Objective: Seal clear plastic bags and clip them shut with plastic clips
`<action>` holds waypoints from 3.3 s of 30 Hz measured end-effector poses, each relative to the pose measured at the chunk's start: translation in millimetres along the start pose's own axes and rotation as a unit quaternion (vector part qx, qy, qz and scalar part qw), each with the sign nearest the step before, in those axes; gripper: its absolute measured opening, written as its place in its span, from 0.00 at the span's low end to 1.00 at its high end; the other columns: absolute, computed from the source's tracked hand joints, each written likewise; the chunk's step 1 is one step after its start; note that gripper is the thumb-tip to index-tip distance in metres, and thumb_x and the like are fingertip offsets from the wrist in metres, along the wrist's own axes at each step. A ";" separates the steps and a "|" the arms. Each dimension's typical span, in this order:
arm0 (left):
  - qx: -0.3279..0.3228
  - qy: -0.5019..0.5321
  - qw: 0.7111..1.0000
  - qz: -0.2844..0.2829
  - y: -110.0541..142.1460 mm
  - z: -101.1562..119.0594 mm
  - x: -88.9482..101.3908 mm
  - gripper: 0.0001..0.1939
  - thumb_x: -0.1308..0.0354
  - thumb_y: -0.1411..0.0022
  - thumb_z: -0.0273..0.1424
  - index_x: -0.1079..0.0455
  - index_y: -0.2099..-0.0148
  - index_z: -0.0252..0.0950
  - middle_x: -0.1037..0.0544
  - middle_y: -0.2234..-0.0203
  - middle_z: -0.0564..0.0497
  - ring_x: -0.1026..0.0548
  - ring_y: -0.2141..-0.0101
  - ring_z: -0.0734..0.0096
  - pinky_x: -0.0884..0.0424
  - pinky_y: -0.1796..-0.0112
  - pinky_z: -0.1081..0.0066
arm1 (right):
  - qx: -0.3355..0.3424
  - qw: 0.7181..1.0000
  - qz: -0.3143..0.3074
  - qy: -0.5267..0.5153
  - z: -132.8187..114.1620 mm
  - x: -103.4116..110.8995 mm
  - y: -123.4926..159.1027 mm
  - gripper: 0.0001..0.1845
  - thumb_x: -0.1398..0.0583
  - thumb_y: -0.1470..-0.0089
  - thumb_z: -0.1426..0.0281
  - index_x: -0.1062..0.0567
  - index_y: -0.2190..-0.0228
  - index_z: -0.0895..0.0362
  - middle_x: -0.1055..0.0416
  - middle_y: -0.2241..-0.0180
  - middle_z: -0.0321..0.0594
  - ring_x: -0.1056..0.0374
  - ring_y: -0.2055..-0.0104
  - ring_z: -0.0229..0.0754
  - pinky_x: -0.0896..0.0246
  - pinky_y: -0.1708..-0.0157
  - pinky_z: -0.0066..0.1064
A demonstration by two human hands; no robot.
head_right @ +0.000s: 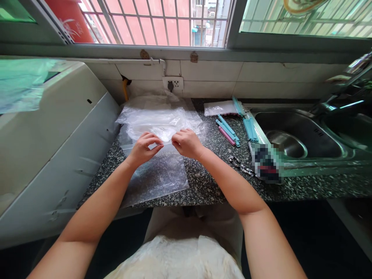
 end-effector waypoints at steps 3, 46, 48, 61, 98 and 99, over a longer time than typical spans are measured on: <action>-0.002 -0.003 1.000 0.008 0.3 -2.2 1.6 0.06 0.43 0.43 0.32 0.28 0.71 0.38 0.25 0.75 0.51 0.31 0.68 0.67 0.34 0.62 0.65 | -0.009 1.000 0.009 -0.003 2.8 3.7 -0.3 0.09 0.47 0.46 0.71 0.28 0.75 0.57 0.28 0.74 0.40 0.40 0.69 0.40 0.53 0.65 0.32; -0.027 -0.013 1.000 -0.002 0.6 -1.2 -1.7 0.07 0.45 0.42 0.30 0.28 0.71 0.36 0.25 0.76 0.51 0.32 0.68 0.67 0.34 0.64 0.67 | -0.006 1.000 -0.002 -0.012 3.1 -0.6 1.1 0.07 0.44 0.48 0.68 0.28 0.74 0.58 0.28 0.73 0.40 0.39 0.69 0.40 0.52 0.65 0.32; -0.033 -0.012 0.999 -0.002 0.9 0.6 -2.9 0.07 0.44 0.42 0.30 0.28 0.71 0.36 0.25 0.76 0.51 0.32 0.68 0.68 0.34 0.64 0.67 | 0.003 1.000 -0.006 -0.012 0.9 -3.2 1.0 0.08 0.44 0.47 0.68 0.28 0.74 0.58 0.28 0.73 0.40 0.39 0.68 0.40 0.53 0.65 0.32; -0.014 -0.011 1.000 0.000 0.5 -7.3 -0.1 0.06 0.43 0.43 0.30 0.27 0.71 0.37 0.25 0.76 0.51 0.32 0.69 0.67 0.33 0.63 0.66 | -0.010 1.000 -0.006 0.004 5.5 1.6 0.6 0.09 0.47 0.47 0.70 0.29 0.75 0.57 0.29 0.75 0.40 0.41 0.70 0.40 0.54 0.66 0.32; 0.010 -0.017 1.000 -0.010 0.1 -7.9 -0.3 0.06 0.43 0.44 0.33 0.27 0.71 0.38 0.25 0.75 0.51 0.31 0.68 0.66 0.33 0.63 0.65 | 0.006 0.999 -0.022 0.047 3.3 -0.6 0.8 0.12 0.48 0.45 0.70 0.27 0.74 0.58 0.29 0.74 0.41 0.42 0.69 0.40 0.57 0.66 0.33; 0.012 -0.020 1.000 -0.013 0.0 -8.4 -0.1 0.07 0.43 0.44 0.32 0.27 0.71 0.38 0.25 0.75 0.51 0.31 0.68 0.66 0.33 0.62 0.65 | 0.004 0.999 -0.021 0.047 4.2 0.1 0.7 0.12 0.48 0.45 0.70 0.27 0.74 0.58 0.29 0.74 0.41 0.42 0.69 0.40 0.57 0.66 0.33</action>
Point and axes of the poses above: each hand's wrist, its own y-axis away from the middle knuckle, its own x-axis out of the back of the hand, z = x × y, the point moved 6 cm from there along -y, towards the middle knuckle
